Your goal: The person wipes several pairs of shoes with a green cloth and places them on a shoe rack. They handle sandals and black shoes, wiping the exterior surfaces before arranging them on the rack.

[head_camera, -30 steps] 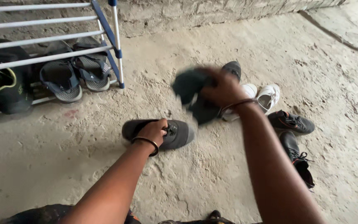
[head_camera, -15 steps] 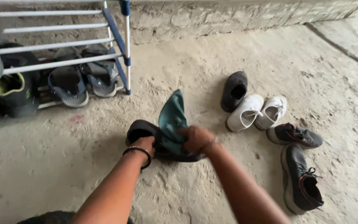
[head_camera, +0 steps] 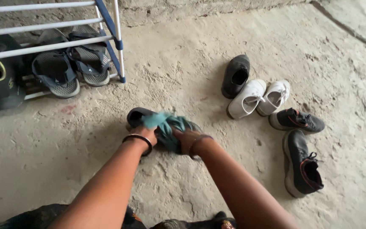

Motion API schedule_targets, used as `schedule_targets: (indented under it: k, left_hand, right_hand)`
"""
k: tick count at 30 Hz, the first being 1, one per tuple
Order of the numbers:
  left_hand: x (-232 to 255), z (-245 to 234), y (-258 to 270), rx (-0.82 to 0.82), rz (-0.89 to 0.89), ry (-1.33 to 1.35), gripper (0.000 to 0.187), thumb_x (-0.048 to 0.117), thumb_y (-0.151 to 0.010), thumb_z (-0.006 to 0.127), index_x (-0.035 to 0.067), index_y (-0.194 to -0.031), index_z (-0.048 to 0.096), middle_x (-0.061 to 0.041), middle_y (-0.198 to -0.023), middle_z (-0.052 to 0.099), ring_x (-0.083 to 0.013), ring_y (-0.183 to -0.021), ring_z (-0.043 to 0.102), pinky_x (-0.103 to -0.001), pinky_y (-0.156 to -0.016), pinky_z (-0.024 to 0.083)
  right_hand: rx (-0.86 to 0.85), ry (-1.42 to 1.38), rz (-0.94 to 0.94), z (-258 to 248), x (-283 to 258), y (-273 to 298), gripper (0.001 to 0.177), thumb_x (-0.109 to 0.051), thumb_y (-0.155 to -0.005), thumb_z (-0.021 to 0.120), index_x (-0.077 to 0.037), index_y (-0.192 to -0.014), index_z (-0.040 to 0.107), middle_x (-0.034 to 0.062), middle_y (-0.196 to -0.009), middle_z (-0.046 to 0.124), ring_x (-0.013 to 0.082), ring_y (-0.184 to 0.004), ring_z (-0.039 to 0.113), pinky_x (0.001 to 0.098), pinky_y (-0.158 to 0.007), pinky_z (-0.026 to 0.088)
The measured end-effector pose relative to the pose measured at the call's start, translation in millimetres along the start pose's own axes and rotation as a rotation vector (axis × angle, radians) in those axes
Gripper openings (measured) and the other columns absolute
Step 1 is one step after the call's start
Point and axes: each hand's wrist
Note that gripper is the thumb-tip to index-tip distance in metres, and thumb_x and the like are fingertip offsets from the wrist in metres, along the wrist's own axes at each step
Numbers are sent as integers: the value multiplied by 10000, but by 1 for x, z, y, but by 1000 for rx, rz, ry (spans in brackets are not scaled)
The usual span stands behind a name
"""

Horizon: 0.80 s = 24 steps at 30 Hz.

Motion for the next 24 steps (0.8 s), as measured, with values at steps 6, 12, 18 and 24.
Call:
schedule_targets:
  k: [6, 12, 18, 24]
  left_hand:
    - [19, 2, 0, 48, -26, 121, 473, 361, -898, 720, 61, -1250, 623, -212, -1299, 645, -400, -1243, 591, -494, -1008, 502]
    - [30, 13, -9, 93, -224, 246, 409, 368, -870, 758, 76, -1153, 710, -201, -1245, 683, -357, -1171, 642, -451, -991, 518]
    - [55, 33, -28, 138, -625, 1282, 288, 245, -953, 735, -30, -997, 663, -169, -837, 650, -230, -594, 549, -374, -516, 446]
    - [76, 49, -30, 174, -695, 1672, 268, 227, -939, 732, -5, -1042, 646, -116, -930, 669, -222, -657, 647, -310, -525, 599]
  right_hand:
    - [85, -208, 271, -21, 39, 14, 703, -254, -794, 671, -325, -1473, 501, 171, -1169, 723, 359, -1080, 697, 456, -923, 553]
    - [221, -290, 402, -59, 47, 35, 661, -198, -801, 636, -353, -1438, 552, 153, -1153, 735, 337, -1044, 718, 446, -918, 572]
    - [968, -478, 23, -129, 90, 54, 601, -22, -830, 595, -158, -1416, 613, 169, -1265, 735, 300, -1198, 687, 402, -1013, 553]
    - [1689, -446, -180, -139, 109, 65, 652, 104, -1021, 527, -106, -1607, 332, 176, -1535, 534, 285, -1381, 584, 382, -1194, 512]
Point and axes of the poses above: each hand's wrist, its own y-axis away from the middle knuckle, its own z-axis out of the palm, x = y × z
